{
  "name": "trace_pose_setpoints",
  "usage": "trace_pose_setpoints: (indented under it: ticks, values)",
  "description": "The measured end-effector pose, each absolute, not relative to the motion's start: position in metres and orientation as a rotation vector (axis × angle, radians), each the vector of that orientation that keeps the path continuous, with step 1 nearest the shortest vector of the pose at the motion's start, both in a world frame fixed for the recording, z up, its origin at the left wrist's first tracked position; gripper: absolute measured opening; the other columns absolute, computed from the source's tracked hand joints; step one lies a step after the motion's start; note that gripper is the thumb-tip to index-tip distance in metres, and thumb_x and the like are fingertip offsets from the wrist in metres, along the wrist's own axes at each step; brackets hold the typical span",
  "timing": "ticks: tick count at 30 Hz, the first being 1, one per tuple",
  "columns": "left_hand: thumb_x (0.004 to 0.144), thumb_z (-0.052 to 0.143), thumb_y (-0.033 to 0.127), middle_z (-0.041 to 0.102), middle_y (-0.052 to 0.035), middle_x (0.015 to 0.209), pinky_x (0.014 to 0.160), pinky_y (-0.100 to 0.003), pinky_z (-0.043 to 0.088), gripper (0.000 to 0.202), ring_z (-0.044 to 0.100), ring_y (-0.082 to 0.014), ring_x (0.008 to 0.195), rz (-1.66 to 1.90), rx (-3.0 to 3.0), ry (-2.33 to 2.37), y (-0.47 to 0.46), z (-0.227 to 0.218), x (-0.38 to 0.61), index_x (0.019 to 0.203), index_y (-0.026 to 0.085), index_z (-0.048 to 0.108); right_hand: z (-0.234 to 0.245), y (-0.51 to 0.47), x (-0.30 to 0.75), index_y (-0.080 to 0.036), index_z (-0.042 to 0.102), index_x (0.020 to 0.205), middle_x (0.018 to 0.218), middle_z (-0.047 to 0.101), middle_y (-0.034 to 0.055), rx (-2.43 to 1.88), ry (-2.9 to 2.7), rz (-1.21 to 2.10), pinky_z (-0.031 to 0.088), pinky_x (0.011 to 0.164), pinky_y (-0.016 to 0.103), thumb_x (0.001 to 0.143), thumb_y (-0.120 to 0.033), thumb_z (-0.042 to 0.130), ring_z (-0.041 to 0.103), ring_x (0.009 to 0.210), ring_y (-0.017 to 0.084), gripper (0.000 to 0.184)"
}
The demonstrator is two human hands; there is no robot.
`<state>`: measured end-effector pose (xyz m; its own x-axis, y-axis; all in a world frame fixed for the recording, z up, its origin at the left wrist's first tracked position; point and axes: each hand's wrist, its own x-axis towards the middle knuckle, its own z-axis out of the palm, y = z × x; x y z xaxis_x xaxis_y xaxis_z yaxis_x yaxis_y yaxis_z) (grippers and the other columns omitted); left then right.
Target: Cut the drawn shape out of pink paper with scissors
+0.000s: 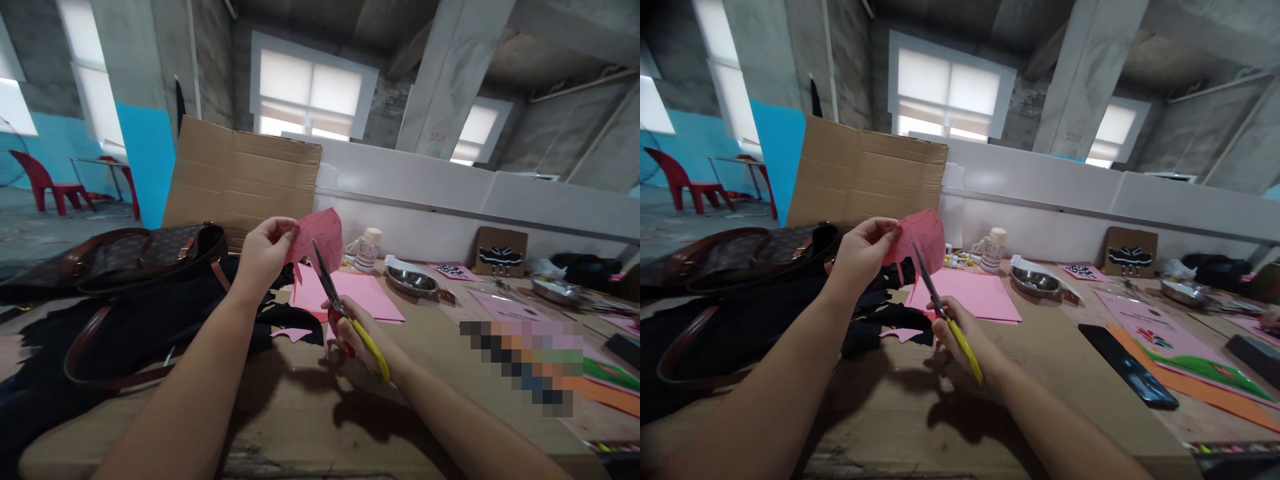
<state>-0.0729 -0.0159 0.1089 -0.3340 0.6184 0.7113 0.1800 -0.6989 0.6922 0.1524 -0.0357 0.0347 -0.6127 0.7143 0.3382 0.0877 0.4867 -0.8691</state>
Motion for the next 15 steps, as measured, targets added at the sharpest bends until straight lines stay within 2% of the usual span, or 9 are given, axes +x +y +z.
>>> trace_pose_setpoints:
  ticks: [8, 15]
  values:
    - [0.081, 0.073, 0.033, 0.071, -0.0021, 0.082, 0.071, -0.025, 0.047, 0.018, 0.062, -0.0142, 0.075, 2.072, 1.652, 1.008, -0.0204, 0.1116, -0.0671, 0.091, 0.018, 0.072, 0.0349, -0.0342, 0.1512, -0.018, 0.05, 0.118, 0.085, 0.048, -0.0005, -0.665, -2.02, 1.176, 0.038, 0.048, 0.022, 0.088, -0.074, 0.049, 0.045, 0.055, 0.008, 0.063]
    - [0.083, 0.072, 0.036, 0.073, -0.0035, 0.087, 0.072, -0.025, 0.048, 0.022, 0.064, -0.0152, 0.078, 2.054, 1.695, 1.017, -0.0209, 0.1101, -0.0671, 0.094, 0.017, 0.072, 0.0366, -0.0361, 0.1516, -0.019, 0.053, 0.115, 0.09, 0.05, 0.0007, -0.692, -2.01, 1.12, 0.037, 0.049, 0.022, 0.09, -0.069, 0.052, 0.044, 0.057, 0.008, 0.056]
